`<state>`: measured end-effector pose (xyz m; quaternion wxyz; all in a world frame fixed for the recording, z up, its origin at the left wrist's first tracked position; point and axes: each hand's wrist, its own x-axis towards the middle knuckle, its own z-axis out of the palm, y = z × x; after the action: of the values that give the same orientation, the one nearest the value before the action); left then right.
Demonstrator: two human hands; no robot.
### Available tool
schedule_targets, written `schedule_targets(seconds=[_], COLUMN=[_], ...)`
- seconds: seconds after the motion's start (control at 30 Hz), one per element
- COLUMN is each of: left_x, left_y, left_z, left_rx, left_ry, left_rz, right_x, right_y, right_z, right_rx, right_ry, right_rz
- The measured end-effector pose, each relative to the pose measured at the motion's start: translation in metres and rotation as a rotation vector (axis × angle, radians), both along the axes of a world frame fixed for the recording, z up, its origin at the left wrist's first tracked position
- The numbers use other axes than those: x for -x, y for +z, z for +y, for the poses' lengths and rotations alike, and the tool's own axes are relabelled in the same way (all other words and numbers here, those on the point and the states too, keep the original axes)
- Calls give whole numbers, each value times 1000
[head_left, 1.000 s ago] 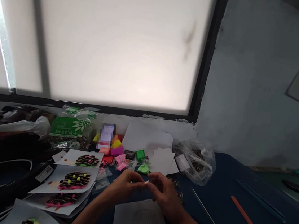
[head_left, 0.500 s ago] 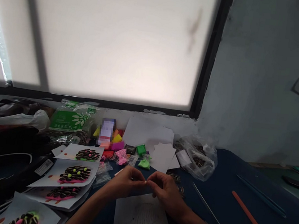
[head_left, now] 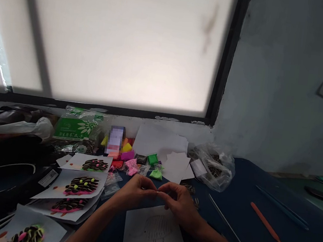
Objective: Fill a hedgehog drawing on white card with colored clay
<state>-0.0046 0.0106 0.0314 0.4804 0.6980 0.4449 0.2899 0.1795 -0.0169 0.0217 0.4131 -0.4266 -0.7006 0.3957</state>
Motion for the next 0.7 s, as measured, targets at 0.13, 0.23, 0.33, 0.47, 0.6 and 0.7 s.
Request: schedule_targets(seconds=[0.13, 0.23, 0.33, 0.47, 0.6, 0.7], left_x=[1, 2, 2, 3, 7, 11], left_y=[1, 0, -1, 0, 2, 1], left_z=[-2, -1, 0, -1, -1, 1], left_rx=[51, 89, 80, 55, 89, 98], left_ry=[-29, -10, 19, 10, -80, -49], left_rz=[-12, -15, -4, 32, 28, 54], right_x=[-1, -2, -2, -2, -4, -5], right_y=[0, 1, 1, 1, 2, 3], right_z=[0, 0, -1, -1, -1, 0], right_rx=[-29, -44, -53, -65, -82, -99], right_ry=[-17, -15, 4, 11, 7, 1], right_rz=[-29, -52, -75, -107, -143, -165])
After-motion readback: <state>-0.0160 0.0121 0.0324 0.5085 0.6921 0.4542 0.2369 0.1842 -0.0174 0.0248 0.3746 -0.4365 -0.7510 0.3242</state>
